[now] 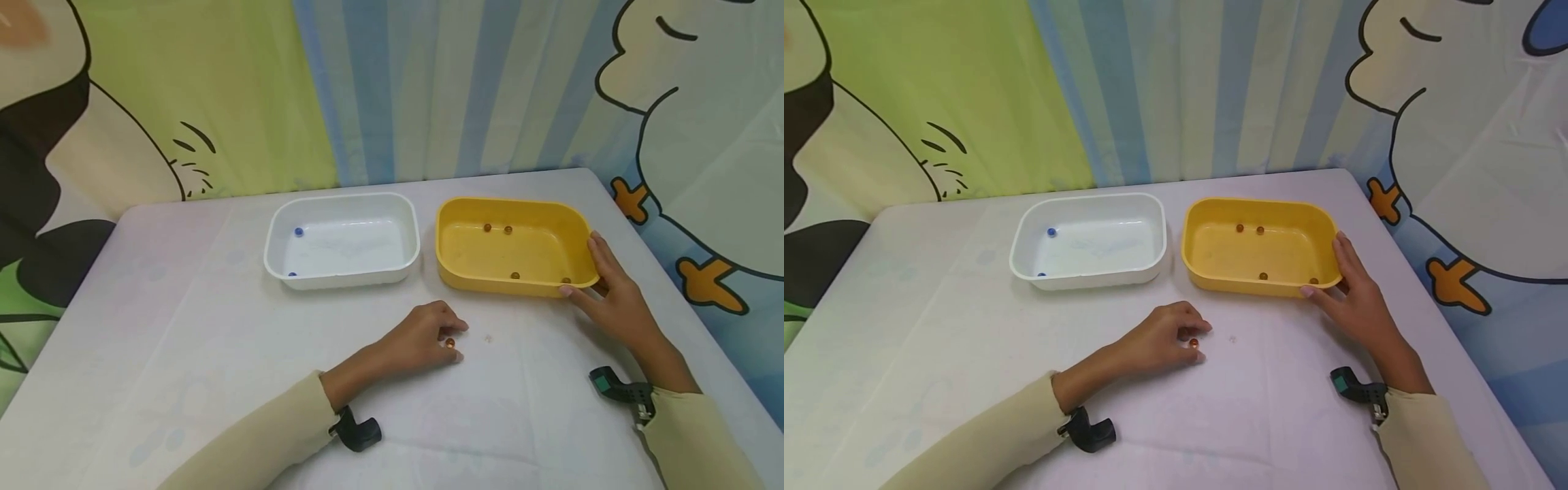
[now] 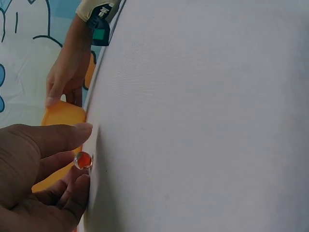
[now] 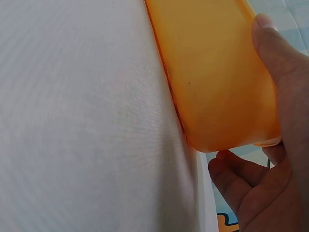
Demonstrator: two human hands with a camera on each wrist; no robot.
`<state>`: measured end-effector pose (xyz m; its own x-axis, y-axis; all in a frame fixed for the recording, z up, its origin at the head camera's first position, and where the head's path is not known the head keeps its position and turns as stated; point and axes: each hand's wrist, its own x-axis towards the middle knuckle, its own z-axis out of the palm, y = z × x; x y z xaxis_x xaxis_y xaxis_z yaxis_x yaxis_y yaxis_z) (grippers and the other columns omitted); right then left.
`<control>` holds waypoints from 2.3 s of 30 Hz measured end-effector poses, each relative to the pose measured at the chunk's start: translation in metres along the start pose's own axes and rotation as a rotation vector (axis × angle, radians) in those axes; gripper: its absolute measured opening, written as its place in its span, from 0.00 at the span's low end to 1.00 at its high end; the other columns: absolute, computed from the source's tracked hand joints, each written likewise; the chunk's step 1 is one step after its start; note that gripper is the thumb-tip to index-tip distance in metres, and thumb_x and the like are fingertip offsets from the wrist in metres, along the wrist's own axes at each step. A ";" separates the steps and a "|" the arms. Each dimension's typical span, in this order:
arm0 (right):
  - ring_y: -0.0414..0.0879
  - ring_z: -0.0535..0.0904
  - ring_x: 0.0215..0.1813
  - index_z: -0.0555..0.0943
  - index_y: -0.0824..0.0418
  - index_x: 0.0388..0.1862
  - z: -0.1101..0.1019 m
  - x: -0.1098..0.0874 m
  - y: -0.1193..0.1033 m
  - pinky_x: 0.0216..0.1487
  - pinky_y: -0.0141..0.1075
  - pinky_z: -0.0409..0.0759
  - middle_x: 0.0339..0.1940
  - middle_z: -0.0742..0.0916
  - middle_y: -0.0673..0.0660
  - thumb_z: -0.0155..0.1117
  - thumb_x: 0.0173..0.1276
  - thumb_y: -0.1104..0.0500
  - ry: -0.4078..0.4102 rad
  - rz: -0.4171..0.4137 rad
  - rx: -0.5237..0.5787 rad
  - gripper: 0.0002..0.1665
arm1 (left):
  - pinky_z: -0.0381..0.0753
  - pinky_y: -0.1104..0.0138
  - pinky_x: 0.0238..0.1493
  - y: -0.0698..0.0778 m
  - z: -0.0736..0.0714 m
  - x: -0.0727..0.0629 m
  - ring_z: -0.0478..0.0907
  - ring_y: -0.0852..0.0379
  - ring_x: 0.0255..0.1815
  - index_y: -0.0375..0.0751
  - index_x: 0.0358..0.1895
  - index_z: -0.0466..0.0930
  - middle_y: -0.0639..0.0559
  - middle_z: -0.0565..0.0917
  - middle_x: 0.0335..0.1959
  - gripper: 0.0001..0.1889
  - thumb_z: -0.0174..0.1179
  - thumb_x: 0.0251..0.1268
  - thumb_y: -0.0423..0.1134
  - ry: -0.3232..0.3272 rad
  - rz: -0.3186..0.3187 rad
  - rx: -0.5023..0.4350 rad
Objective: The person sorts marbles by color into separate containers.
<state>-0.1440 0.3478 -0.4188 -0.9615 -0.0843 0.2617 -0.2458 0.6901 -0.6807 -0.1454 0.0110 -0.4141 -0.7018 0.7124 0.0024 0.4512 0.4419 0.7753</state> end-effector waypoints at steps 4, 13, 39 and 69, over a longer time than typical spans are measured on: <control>0.61 0.55 0.75 0.43 0.53 0.79 0.000 0.000 0.000 0.56 0.14 0.59 0.80 0.47 0.48 0.70 0.64 0.61 -0.004 0.010 0.001 0.56 | 0.75 0.78 0.39 -0.001 0.002 0.001 0.74 0.66 0.35 0.35 0.49 0.85 0.56 0.80 0.36 0.14 0.66 0.57 0.28 0.000 0.031 0.021; 0.59 0.55 0.75 0.43 0.53 0.79 0.001 0.000 0.001 0.58 0.16 0.59 0.80 0.47 0.47 0.70 0.64 0.61 -0.001 -0.004 -0.003 0.56 | 0.76 0.76 0.37 -0.004 0.005 0.000 0.76 0.68 0.34 0.37 0.39 0.88 0.57 0.83 0.32 0.05 0.64 0.63 0.31 0.107 0.076 -0.018; 0.58 0.58 0.74 0.42 0.47 0.80 0.001 0.002 0.000 0.56 0.15 0.61 0.79 0.48 0.39 0.71 0.63 0.61 0.009 -0.005 0.001 0.58 | 0.82 0.70 0.38 -0.013 -0.007 0.002 0.83 0.63 0.33 0.36 0.43 0.87 0.56 0.86 0.32 0.08 0.62 0.66 0.32 0.106 -0.164 -0.310; 0.62 0.58 0.73 0.43 0.50 0.80 -0.001 -0.001 -0.003 0.55 0.14 0.61 0.79 0.48 0.44 0.71 0.62 0.63 0.007 0.007 0.016 0.58 | 0.81 0.69 0.39 0.012 -0.038 0.021 0.81 0.60 0.38 0.37 0.46 0.86 0.57 0.85 0.35 0.10 0.64 0.64 0.36 0.146 -0.175 -0.400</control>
<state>-0.1427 0.3468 -0.4167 -0.9624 -0.0743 0.2614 -0.2408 0.6788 -0.6937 -0.1759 0.0104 -0.3804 -0.8318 0.5488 -0.0831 0.0913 0.2828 0.9548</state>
